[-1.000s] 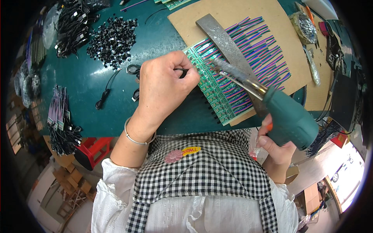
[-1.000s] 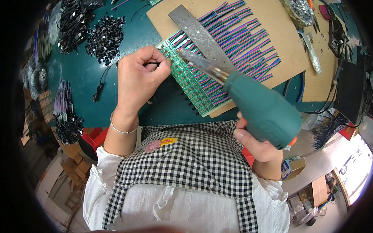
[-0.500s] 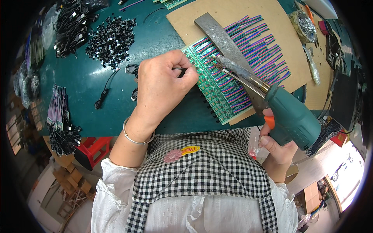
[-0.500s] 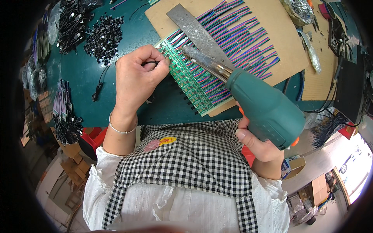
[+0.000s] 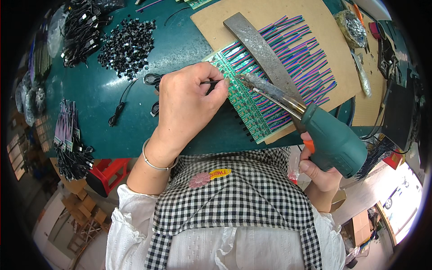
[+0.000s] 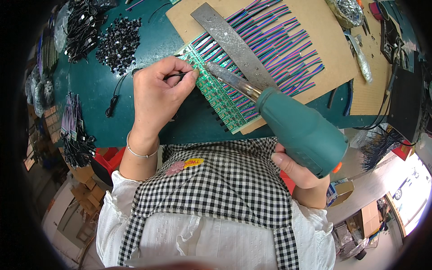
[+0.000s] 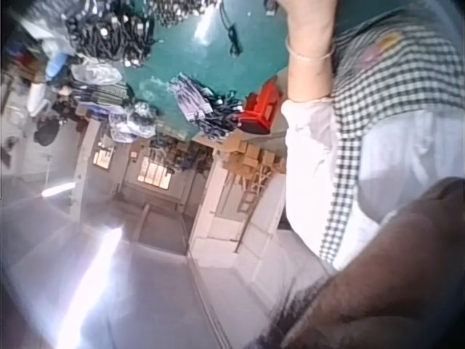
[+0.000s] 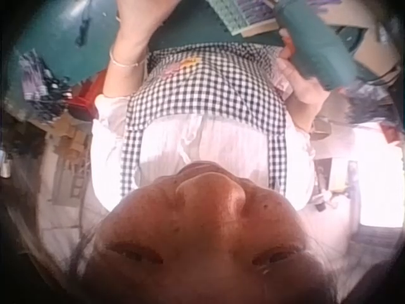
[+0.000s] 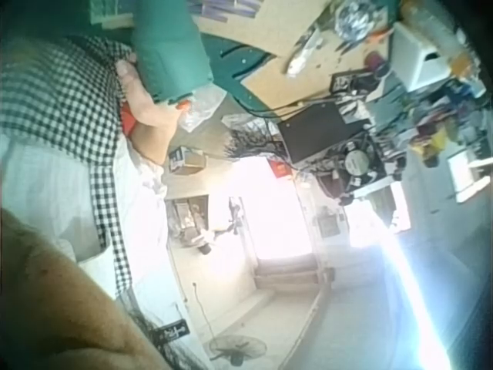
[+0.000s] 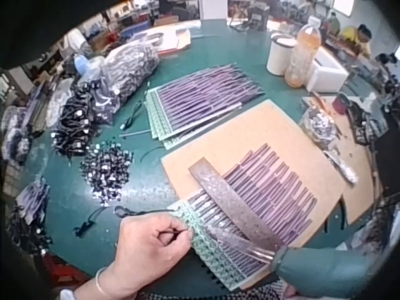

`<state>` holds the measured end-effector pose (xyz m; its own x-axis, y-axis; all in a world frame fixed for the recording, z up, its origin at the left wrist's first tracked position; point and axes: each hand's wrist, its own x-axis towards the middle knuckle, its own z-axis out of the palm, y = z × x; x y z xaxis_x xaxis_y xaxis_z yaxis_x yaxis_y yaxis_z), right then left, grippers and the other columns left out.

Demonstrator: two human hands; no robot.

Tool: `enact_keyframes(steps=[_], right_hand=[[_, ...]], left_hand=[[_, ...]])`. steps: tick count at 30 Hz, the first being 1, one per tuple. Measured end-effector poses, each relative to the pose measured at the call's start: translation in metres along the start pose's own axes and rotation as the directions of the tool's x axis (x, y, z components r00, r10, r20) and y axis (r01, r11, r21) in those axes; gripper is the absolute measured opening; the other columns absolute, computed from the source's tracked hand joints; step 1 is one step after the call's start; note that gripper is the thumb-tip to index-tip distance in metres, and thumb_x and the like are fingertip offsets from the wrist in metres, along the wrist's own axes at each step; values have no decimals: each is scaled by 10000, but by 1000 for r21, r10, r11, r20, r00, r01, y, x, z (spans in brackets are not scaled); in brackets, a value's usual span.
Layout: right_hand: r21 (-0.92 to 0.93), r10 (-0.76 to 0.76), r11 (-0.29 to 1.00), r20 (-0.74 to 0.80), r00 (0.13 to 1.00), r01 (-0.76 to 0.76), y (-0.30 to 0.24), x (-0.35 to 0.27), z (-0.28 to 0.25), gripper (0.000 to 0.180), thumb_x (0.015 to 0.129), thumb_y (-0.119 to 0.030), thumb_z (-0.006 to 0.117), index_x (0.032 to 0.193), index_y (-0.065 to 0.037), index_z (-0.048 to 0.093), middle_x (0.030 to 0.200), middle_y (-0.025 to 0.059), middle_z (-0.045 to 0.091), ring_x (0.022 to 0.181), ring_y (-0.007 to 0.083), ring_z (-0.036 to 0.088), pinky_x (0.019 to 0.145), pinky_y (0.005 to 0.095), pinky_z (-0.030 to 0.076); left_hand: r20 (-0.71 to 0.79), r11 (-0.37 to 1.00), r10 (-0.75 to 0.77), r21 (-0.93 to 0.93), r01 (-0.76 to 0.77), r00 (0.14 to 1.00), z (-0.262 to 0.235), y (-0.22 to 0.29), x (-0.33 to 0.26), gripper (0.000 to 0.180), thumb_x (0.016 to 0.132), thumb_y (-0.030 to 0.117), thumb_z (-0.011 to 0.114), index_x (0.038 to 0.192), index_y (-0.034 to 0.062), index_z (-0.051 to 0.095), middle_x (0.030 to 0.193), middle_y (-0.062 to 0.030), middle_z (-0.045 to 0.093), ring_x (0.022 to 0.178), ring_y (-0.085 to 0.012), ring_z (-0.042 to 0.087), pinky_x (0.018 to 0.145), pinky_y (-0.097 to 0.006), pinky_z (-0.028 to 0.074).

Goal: The person solders small wires and electronic components onto green circuit boards using a soldering iron.

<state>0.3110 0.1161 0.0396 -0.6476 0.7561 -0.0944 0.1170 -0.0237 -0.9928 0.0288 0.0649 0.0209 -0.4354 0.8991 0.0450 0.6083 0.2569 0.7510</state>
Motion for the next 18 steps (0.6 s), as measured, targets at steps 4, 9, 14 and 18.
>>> enact_keyframes(steps=[4, 9, 14, 18], right_hand=[[-10, 73, 997, -10, 997, -73, -3, -2, 3, 594, 642, -14, 761, 1150, 102, 475, 956, 156, 583, 610, 156, 555, 521, 241, 448], [-47, 38, 998, 43, 998, -36, 5, -2, -1, 573, 636, 9, 754, 1136, 86, 483, 937, 136, 566, 627, 167, 550, 541, 256, 455], [-170, 59, 985, 121, 991, -38, 8, -6, -8, 577, 638, 16, 751, 1145, 68, 481, 968, 155, 560, 655, 175, 551, 567, 278, 462], [31, -19, 999, -24, 1000, 20, -1, 2, 4, 597, 659, -21, 754, 1160, 109, 457, 993, 190, 563, 573, 158, 548, 499, 244, 456]], left_hand=[[80, 999, -33, 10, 32, 996, -2, 0, 5, 64, 673, 67, 682, 679, 34, 627, 538, -61, 573, 434, -135, 522, 443, -257, 411], [74, 998, -51, -31, 53, 996, -2, 0, 6, 62, 672, 70, 673, 670, 30, 625, 521, -56, 562, 423, -121, 505, 438, -252, 399], [77, 997, -66, -29, 69, 995, -3, -1, 6, 67, 671, 74, 672, 667, 28, 624, 510, -52, 553, 412, -116, 490, 436, -253, 394], [87, 998, -66, -15, 67, 994, -3, 0, 6, 71, 668, 78, 676, 668, 28, 625, 511, -54, 554, 413, -116, 490, 434, -256, 393]])
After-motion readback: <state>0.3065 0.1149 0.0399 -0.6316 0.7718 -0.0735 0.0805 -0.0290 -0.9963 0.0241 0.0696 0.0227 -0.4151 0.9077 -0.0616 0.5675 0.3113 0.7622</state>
